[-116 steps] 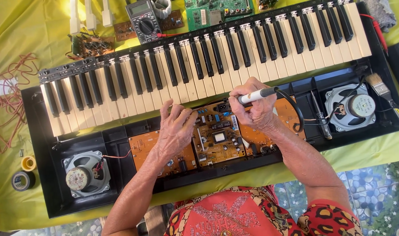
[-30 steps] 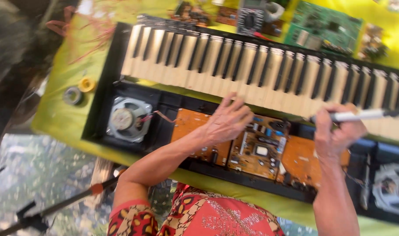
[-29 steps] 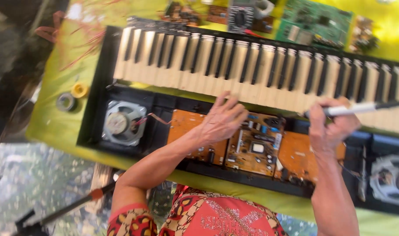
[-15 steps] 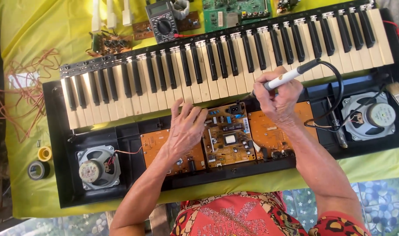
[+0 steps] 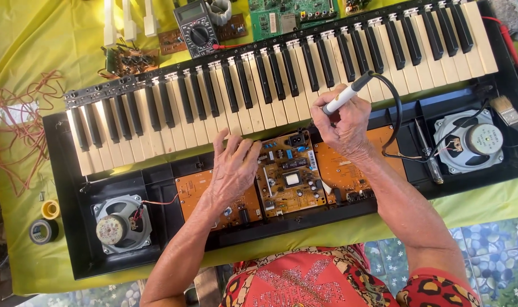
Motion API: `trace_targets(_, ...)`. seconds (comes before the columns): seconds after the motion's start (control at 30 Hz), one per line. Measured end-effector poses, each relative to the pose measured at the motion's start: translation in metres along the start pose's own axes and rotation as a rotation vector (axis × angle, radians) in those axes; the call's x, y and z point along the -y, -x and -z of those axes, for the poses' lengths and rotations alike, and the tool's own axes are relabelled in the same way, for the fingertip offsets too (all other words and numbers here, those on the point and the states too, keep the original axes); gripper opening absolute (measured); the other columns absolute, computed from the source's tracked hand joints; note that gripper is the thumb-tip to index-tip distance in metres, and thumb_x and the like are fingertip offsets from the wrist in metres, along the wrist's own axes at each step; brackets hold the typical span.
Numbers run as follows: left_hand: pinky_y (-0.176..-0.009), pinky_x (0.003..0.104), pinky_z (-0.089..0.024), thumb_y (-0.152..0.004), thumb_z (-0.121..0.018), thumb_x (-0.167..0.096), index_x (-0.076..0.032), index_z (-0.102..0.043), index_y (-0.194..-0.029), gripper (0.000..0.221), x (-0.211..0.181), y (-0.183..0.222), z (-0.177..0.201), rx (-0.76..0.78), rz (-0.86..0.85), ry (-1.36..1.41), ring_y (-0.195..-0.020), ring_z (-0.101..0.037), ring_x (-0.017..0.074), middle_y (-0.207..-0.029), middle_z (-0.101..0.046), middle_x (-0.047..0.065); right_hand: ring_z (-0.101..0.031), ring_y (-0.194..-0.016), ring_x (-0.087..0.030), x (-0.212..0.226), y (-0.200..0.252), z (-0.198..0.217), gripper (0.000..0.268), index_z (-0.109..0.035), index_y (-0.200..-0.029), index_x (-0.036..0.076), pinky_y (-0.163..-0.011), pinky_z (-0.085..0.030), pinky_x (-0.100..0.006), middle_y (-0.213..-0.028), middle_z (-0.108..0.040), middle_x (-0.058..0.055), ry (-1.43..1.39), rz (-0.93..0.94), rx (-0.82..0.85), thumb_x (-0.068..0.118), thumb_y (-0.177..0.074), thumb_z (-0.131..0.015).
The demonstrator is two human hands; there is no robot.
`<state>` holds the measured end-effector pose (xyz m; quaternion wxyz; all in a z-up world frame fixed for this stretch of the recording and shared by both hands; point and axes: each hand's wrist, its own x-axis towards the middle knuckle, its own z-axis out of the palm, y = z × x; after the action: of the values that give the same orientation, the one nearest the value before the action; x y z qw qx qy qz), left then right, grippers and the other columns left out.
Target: Soldering electronic components onto a circuit board inside a disassembled electronic keyboard.
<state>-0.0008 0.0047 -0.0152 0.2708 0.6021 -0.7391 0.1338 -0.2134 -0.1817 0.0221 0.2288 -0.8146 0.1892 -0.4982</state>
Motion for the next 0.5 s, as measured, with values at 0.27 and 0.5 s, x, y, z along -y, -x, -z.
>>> trace_targets(0.27, -0.108, 0.061, -0.039, -0.082, -0.064, -0.002, -0.008, -0.070, -0.104, 0.023, -0.0027, -0.0064, 0.0069, 0.017, -0.017, -0.019, -0.092, -0.059, 0.0253, -0.093, -0.062, 0.009, -0.062, -0.060, -0.029, 0.0015, -0.0006, 0.0015, 0.011, -0.066, -0.094, 0.000, -0.047, -0.054, -0.030, -0.074, -0.055, -0.015, -0.001, -0.055, -0.004, 0.001, -0.098, -0.076)
trace_targets(0.5, -0.108, 0.059, -0.038, -0.086, -0.063, -0.004, -0.009, -0.071, -0.101, 0.018, -0.0049, -0.0093, 0.0089, 0.000, -0.004, -0.020, -0.091, -0.058, 0.0240, -0.091, -0.062, 0.008, -0.062, -0.061, -0.026, -0.0004, 0.0008, 0.0030, 0.012, -0.067, -0.090, 0.001, -0.047, -0.052, -0.028, -0.076, -0.058, -0.013, -0.027, -0.062, -0.049, 0.001, -0.100, -0.075)
